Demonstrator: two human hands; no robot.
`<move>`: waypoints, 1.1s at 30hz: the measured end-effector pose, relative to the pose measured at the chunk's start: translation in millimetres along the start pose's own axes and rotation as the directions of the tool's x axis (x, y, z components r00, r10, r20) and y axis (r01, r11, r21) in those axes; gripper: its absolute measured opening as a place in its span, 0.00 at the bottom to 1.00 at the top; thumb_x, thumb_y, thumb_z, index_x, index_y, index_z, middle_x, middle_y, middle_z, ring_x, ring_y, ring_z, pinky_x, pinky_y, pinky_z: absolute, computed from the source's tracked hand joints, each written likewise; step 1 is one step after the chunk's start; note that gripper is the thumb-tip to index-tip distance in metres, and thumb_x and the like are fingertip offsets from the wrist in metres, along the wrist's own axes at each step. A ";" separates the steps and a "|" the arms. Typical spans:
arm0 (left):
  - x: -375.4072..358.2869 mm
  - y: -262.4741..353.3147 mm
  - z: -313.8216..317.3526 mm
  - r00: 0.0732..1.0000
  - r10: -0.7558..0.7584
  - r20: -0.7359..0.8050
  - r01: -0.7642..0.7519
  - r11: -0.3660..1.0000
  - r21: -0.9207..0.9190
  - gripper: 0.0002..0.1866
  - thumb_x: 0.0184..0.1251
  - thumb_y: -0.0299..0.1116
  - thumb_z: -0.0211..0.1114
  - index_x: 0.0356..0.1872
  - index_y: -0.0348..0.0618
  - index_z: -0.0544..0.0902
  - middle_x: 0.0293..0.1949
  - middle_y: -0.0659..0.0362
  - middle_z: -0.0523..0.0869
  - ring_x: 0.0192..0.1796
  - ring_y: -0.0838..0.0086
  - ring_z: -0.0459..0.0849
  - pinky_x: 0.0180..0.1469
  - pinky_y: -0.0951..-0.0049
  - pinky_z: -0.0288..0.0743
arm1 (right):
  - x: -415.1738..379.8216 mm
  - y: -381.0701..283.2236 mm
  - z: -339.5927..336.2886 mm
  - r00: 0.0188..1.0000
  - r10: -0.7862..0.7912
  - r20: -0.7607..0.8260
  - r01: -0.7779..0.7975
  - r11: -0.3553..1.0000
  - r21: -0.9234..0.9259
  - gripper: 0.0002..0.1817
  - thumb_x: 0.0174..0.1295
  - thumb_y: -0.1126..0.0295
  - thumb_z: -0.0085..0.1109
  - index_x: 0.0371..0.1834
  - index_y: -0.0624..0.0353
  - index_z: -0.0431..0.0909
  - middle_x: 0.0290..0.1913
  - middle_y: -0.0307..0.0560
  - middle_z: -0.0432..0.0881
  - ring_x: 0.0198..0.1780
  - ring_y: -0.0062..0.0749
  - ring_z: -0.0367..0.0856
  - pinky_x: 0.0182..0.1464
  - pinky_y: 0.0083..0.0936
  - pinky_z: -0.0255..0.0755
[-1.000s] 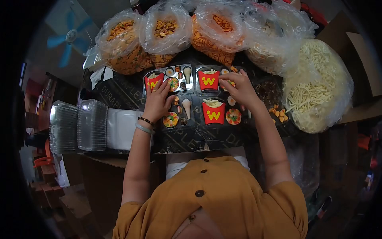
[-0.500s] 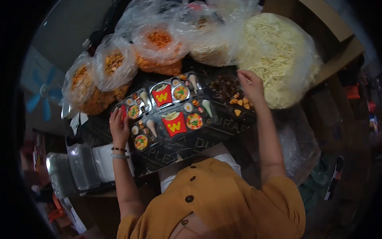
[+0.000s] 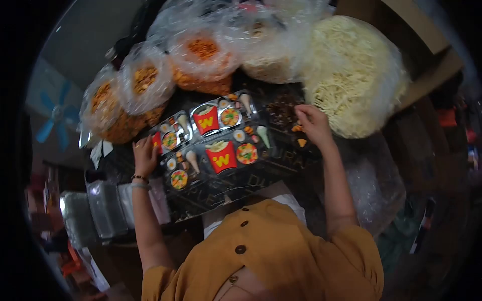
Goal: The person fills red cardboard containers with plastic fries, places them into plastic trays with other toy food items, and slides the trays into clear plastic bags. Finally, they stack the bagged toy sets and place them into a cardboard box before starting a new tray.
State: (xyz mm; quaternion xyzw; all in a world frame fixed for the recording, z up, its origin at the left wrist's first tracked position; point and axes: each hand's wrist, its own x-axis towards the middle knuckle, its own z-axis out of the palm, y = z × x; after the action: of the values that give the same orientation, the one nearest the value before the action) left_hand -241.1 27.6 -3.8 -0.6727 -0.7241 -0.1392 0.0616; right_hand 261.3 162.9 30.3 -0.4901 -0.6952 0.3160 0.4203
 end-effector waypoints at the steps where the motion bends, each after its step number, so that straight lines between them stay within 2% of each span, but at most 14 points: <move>1: 0.2 -6.7 5.8 1.000 0.025 0.000 -0.025 1.000 0.011 0.22 0.61 0.37 0.58 0.56 0.38 0.73 0.49 0.49 0.76 0.55 0.54 0.71 0.64 0.43 0.51 | 0.0 -0.6 -2.1 1.000 0.003 -0.024 -0.003 1.000 -0.013 0.09 0.62 0.71 0.57 0.42 0.64 0.79 0.39 0.43 0.81 0.40 0.23 0.79 0.43 0.19 0.72; 3: 1.1 -10.5 10.2 0.999 0.042 0.002 -0.042 0.999 -0.019 0.22 0.62 0.36 0.57 0.57 0.37 0.72 0.48 0.49 0.76 0.54 0.54 0.71 0.65 0.44 0.50 | 2.4 8.3 -8.1 0.994 -0.073 -0.081 0.070 0.997 -0.043 0.09 0.61 0.71 0.57 0.41 0.64 0.79 0.39 0.43 0.82 0.38 0.22 0.79 0.41 0.20 0.73; 8: 6.0 -7.9 7.1 0.997 0.009 0.082 -0.003 0.997 -0.072 0.21 0.63 0.35 0.56 0.56 0.37 0.73 0.46 0.50 0.75 0.53 0.55 0.71 0.65 0.45 0.50 | 28.6 40.5 -25.1 0.962 0.101 -0.255 -0.100 0.995 0.019 0.11 0.59 0.68 0.59 0.41 0.63 0.81 0.29 0.42 0.82 0.30 0.22 0.78 0.36 0.20 0.72; 11: 5.7 -4.7 2.2 0.999 -0.002 0.046 0.004 0.999 -0.041 0.21 0.62 0.34 0.57 0.56 0.37 0.73 0.49 0.49 0.74 0.53 0.55 0.71 0.65 0.49 0.53 | 33.5 41.9 -30.8 0.945 0.062 -0.321 -0.087 0.994 -0.063 0.11 0.59 0.69 0.59 0.41 0.63 0.80 0.29 0.42 0.82 0.30 0.22 0.77 0.35 0.19 0.71; 13: 3.5 0.6 -5.8 0.993 0.007 -0.117 -0.018 0.996 -0.092 0.21 0.61 0.32 0.60 0.55 0.37 0.74 0.53 0.48 0.73 0.56 0.54 0.71 0.63 0.56 0.58 | 27.8 19.2 -28.3 0.961 0.017 -0.275 -0.050 0.992 -0.114 0.10 0.60 0.70 0.59 0.41 0.64 0.80 0.31 0.42 0.82 0.30 0.22 0.78 0.35 0.19 0.71; 17: -11.0 44.1 -27.6 0.951 -0.113 -0.287 0.057 0.979 -0.196 0.20 0.59 0.30 0.63 0.53 0.37 0.76 0.57 0.46 0.71 0.60 0.54 0.69 0.61 0.62 0.62 | 17.1 -14.1 -12.1 0.984 -0.072 -0.165 0.058 0.994 -0.089 0.08 0.59 0.73 0.58 0.40 0.64 0.80 0.34 0.44 0.81 0.32 0.23 0.79 0.36 0.19 0.72; 19: -26.5 82.7 -37.5 0.935 -0.139 -0.325 0.035 0.952 -0.305 0.20 0.57 0.28 0.64 0.53 0.36 0.75 0.57 0.46 0.72 0.60 0.54 0.69 0.62 0.62 0.62 | 11.2 -32.7 -0.8 0.963 -0.236 -0.134 0.217 0.966 -0.140 0.07 0.60 0.73 0.58 0.38 0.65 0.79 0.33 0.46 0.81 0.32 0.24 0.80 0.35 0.20 0.73; 20: -36.9 100.6 -40.5 0.937 -0.153 -0.314 0.042 0.942 -0.333 0.21 0.57 0.28 0.64 0.52 0.37 0.75 0.57 0.46 0.71 0.61 0.53 0.69 0.62 0.60 0.61 | 3.9 -40.7 5.1 0.990 -0.126 -0.065 0.119 0.988 -0.100 0.10 0.57 0.72 0.60 0.40 0.63 0.79 0.38 0.46 0.81 0.39 0.30 0.80 0.41 0.23 0.73; 21: -50.4 116.4 -43.0 0.938 -0.173 -0.300 0.056 0.932 -0.359 0.21 0.56 0.28 0.65 0.52 0.37 0.75 0.58 0.47 0.71 0.61 0.53 0.68 0.63 0.58 0.60 | -5.6 -47.4 16.9 0.992 -0.127 -0.018 0.126 0.990 -0.069 0.10 0.57 0.72 0.60 0.40 0.63 0.79 0.38 0.46 0.81 0.39 0.30 0.80 0.41 0.23 0.73; 23: -73.4 137.8 -41.1 0.940 -0.179 -0.291 0.092 0.953 -0.289 0.22 0.55 0.29 0.65 0.53 0.39 0.76 0.58 0.47 0.71 0.64 0.52 0.66 0.66 0.53 0.54 | -24.2 -59.6 39.6 0.902 -0.420 0.100 0.430 0.856 -0.286 0.20 0.53 0.65 0.66 0.49 0.59 0.76 0.51 0.49 0.76 0.53 0.39 0.75 0.55 0.34 0.67; 25: -97.2 147.2 -31.5 0.935 -0.238 -0.264 0.158 0.943 -0.291 0.25 0.54 0.34 0.67 0.55 0.43 0.74 0.62 0.49 0.67 0.67 0.51 0.60 0.67 0.47 0.46 | -48.1 -64.8 61.2 0.837 -0.418 0.354 0.531 0.778 -0.337 0.34 0.46 0.61 0.70 0.58 0.56 0.69 0.64 0.51 0.65 0.67 0.47 0.61 0.66 0.47 0.51; 26: -106.3 151.4 -28.0 0.933 -0.263 -0.247 0.191 0.941 -0.279 0.27 0.53 0.35 0.68 0.57 0.44 0.73 0.64 0.49 0.65 0.68 0.51 0.58 0.67 0.46 0.44 | -58.9 -59.8 72.6 0.811 -0.380 0.445 0.542 0.773 -0.328 0.41 0.44 0.53 0.71 0.62 0.54 0.65 0.68 0.52 0.59 0.71 0.46 0.52 0.67 0.56 0.40; 29: -126.4 156.0 -20.9 0.936 -0.303 -0.179 0.262 0.940 -0.220 0.31 0.53 0.38 0.69 0.60 0.46 0.70 0.66 0.49 0.62 0.70 0.49 0.54 0.66 0.40 0.40 | -66.8 -49.9 93.5 0.758 -0.331 0.562 0.574 0.749 -0.332 0.43 0.42 0.49 0.70 0.63 0.52 0.64 0.69 0.52 0.57 0.73 0.46 0.49 0.67 0.58 0.39; 33: -127.8 152.8 -10.9 0.930 -0.341 -0.140 0.314 0.932 -0.180 0.33 0.53 0.41 0.68 0.61 0.45 0.68 0.68 0.49 0.59 0.71 0.48 0.51 0.66 0.37 0.36 | -56.0 -41.3 102.0 0.732 -0.405 0.548 0.631 0.706 -0.322 0.42 0.43 0.46 0.68 0.62 0.52 0.65 0.68 0.55 0.58 0.71 0.47 0.53 0.67 0.58 0.40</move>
State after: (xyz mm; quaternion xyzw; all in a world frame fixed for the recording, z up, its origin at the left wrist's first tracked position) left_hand -79.5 -89.2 -10.6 -0.5307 -0.8056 -0.2595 0.0463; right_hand 162.2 93.8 4.5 -0.2730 -0.9384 0.0966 0.1884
